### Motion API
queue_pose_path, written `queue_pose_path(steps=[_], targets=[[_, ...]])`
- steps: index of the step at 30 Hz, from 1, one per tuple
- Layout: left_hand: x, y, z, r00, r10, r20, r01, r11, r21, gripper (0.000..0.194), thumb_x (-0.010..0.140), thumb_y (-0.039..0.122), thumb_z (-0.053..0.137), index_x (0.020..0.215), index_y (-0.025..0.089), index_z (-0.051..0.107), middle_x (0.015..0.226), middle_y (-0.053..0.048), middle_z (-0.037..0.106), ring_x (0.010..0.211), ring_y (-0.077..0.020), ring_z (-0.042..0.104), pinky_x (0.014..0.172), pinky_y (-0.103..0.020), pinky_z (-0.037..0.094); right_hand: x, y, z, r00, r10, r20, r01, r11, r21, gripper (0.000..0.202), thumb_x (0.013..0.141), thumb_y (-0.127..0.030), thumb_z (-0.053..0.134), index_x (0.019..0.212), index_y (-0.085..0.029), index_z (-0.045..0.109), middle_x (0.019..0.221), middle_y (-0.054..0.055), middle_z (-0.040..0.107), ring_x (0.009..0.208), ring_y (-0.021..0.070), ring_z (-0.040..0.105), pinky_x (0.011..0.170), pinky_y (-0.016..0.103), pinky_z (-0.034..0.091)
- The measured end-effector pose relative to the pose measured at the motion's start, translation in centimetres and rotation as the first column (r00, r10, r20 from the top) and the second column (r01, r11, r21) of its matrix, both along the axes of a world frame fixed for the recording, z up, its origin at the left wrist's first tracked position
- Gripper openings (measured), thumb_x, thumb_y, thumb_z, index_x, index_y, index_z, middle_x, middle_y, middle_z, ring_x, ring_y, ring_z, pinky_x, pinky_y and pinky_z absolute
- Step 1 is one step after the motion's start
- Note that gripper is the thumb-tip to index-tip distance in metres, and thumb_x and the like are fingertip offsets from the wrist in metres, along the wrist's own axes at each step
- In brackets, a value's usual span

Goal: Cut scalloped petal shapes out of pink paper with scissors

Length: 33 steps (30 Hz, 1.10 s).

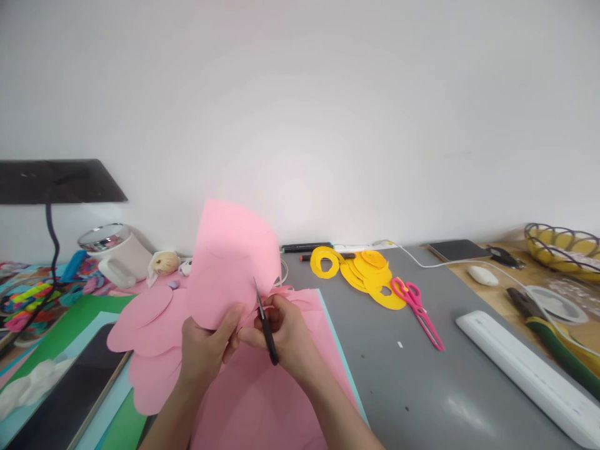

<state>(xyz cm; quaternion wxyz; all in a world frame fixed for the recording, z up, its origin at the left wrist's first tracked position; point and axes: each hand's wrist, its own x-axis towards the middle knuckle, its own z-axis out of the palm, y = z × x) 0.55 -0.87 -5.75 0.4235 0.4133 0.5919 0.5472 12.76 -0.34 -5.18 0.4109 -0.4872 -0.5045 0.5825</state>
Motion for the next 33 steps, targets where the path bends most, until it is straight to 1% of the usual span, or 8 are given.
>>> queue_pose_path(steps=[3,6,12,16,22,29,33], targets=[[0.03,-0.04,0.26,0.999,0.013,-0.04,-0.012,1.0,0.012,0.05,0.066,0.042,0.067,0.031,0.02,0.039,0.029,0.006,0.033,0.028,-0.0062,0.031,0.033,-0.023,0.026,0.04,-0.02,-0.08,1.0,-0.003,0.009,0.003,1.0,0.023,0.04,0.062,-0.024,0.076,0.063,-0.022,0.036,0.057,-0.008,0.041,0.054,0.0089,0.033,0.049,0.022,0.025],[0.06,-0.08,0.46,0.997,0.033,-0.068,-0.031,0.999,0.021,0.049,0.066,0.04,0.066,0.033,0.021,0.036,0.031,0.006,0.032,0.031,-0.0064,0.031,0.035,-0.023,0.025,0.08,-0.03,-0.02,1.0,-0.005,0.02,0.004,1.0,0.031,0.037,0.062,-0.024,0.075,0.063,-0.021,0.039,0.057,-0.008,0.04,0.052,0.0089,0.034,0.048,0.022,0.025],[0.01,-0.04,0.34,0.995,0.055,-0.088,-0.047,0.995,0.086,0.044,0.067,0.039,0.064,0.037,0.021,0.037,0.036,0.007,0.032,0.037,-0.0063,0.028,0.038,-0.024,0.023,0.09,0.09,-0.11,1.0,-0.011,0.001,0.011,0.999,0.034,0.037,0.062,-0.02,0.075,0.06,-0.021,0.038,0.057,-0.008,0.041,0.051,0.0082,0.036,0.047,0.021,0.026],[-0.02,-0.04,0.29,0.995,0.05,-0.09,-0.042,0.995,0.091,0.045,0.068,0.038,0.064,0.037,0.02,0.036,0.037,0.007,0.031,0.037,-0.0061,0.029,0.039,-0.023,0.022,0.06,0.07,-0.29,1.0,-0.013,-0.001,0.013,0.999,0.034,0.033,0.062,-0.017,0.073,0.061,-0.02,0.04,0.057,-0.008,0.042,0.052,0.008,0.037,0.047,0.021,0.027],[-0.04,-0.03,0.23,0.995,0.051,-0.089,-0.041,0.993,0.108,0.046,0.068,0.039,0.064,0.038,0.02,0.036,0.036,0.007,0.031,0.037,-0.0058,0.028,0.039,-0.023,0.021,0.11,-0.04,-0.37,1.0,-0.027,-0.008,0.027,0.999,0.043,0.033,0.062,-0.013,0.07,0.059,-0.02,0.038,0.057,-0.008,0.043,0.051,0.0073,0.037,0.046,0.02,0.027],[0.05,0.11,0.09,0.995,0.064,-0.072,-0.055,0.99,0.128,0.045,0.068,0.038,0.064,0.038,0.02,0.035,0.037,0.007,0.03,0.038,-0.0058,0.027,0.039,-0.023,0.02,-0.01,0.03,-0.28,0.999,-0.034,0.016,0.034,0.999,0.038,0.024,0.061,-0.014,0.069,0.06,-0.019,0.045,0.056,-0.007,0.044,0.05,0.0076,0.038,0.046,0.02,0.027],[-0.01,0.09,0.09,0.995,0.066,-0.07,-0.057,0.99,0.127,0.047,0.067,0.04,0.065,0.039,0.021,0.033,0.038,0.007,0.029,0.039,-0.0059,0.026,0.039,-0.023,0.02,-0.15,0.07,0.05,0.999,-0.042,0.01,0.042,0.999,0.014,0.018,0.059,-0.015,0.067,0.064,-0.018,0.051,0.056,-0.007,0.044,0.05,0.0079,0.039,0.046,0.021,0.029]])
